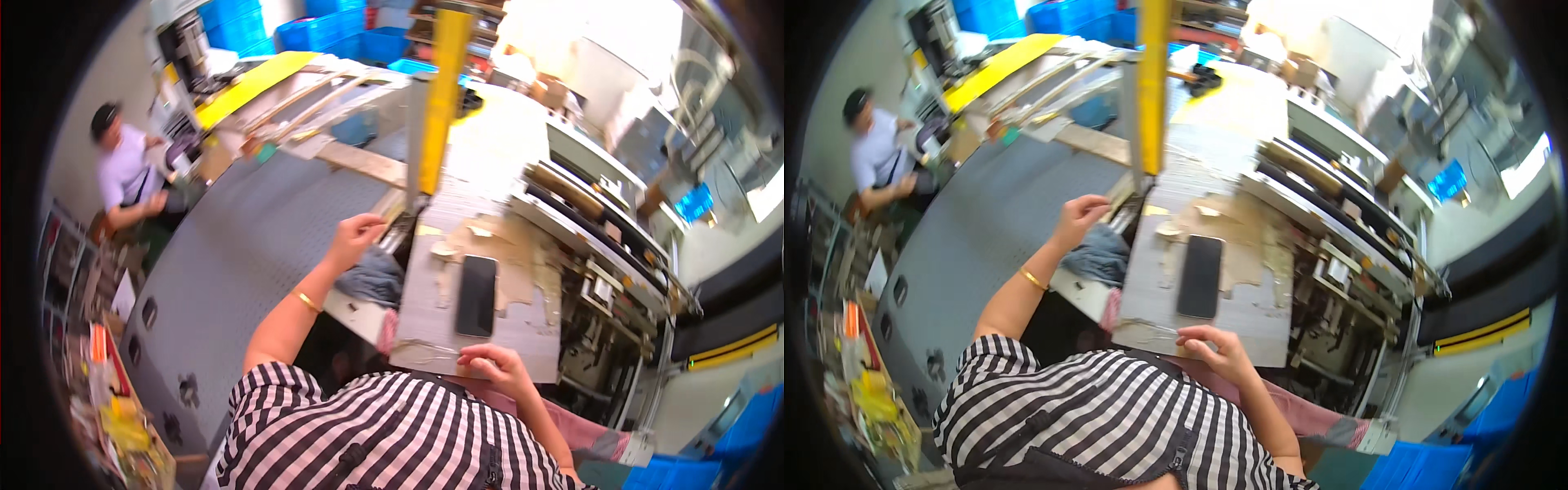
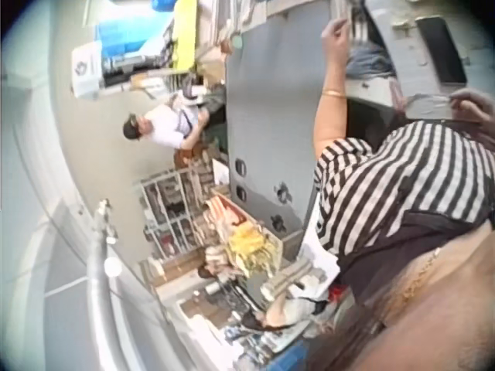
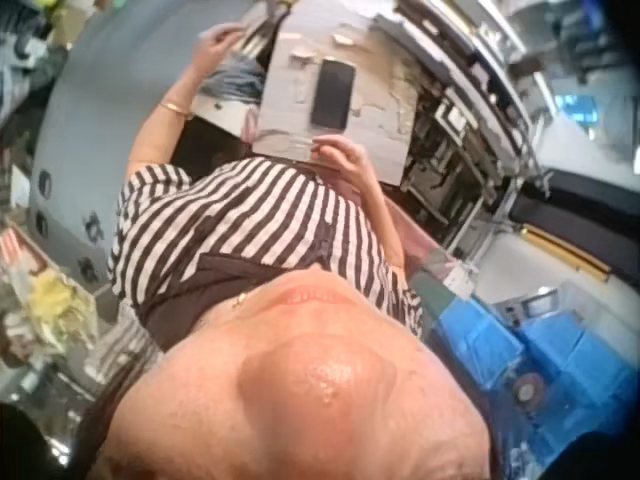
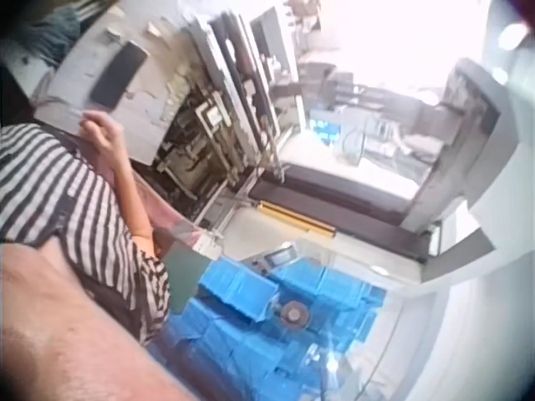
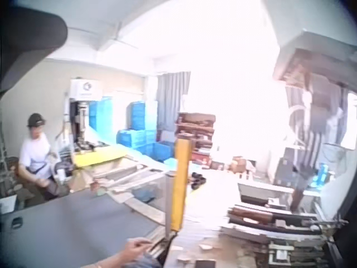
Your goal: Folding cardboard sleeves and feeding them into an industrial packaging machine.
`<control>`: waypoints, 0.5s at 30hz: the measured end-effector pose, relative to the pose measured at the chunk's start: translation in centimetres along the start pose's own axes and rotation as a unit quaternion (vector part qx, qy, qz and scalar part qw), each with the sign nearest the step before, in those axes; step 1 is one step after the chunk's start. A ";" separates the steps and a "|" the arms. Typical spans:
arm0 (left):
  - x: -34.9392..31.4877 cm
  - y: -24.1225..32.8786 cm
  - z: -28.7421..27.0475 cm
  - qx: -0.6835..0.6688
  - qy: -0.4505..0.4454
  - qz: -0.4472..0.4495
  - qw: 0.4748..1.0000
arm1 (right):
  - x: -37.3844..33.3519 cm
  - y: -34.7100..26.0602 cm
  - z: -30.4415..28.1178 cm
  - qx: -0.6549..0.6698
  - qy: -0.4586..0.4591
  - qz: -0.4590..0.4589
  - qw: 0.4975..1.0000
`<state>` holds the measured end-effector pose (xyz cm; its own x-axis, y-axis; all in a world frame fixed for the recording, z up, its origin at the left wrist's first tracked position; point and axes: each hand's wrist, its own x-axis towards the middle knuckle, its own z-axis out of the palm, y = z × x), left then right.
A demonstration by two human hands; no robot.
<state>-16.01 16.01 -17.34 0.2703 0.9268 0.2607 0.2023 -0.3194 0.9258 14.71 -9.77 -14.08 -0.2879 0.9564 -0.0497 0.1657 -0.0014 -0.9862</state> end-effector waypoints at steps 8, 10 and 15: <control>-38.3 -23.3 -34.4 0.339 0.475 -0.305 0.753 | 11.0 -4.3 13.7 -0.034 -0.196 0.005 0.980; -46.0 -22.6 -37.6 0.464 0.451 -0.399 0.650 | 14.1 -4.7 16.9 -0.060 -0.244 -0.019 0.968; -52.9 -17.8 -38.5 0.467 0.391 -0.572 0.550 | 20.3 -7.2 24.7 -0.181 -0.324 -0.067 0.926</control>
<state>-70.18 -19.73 -37.11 -0.9495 0.3122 0.0304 0.3130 0.9368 0.1566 -15.66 2.48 -11.86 -0.8150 0.5644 -0.1312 0.3597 0.3153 -0.8782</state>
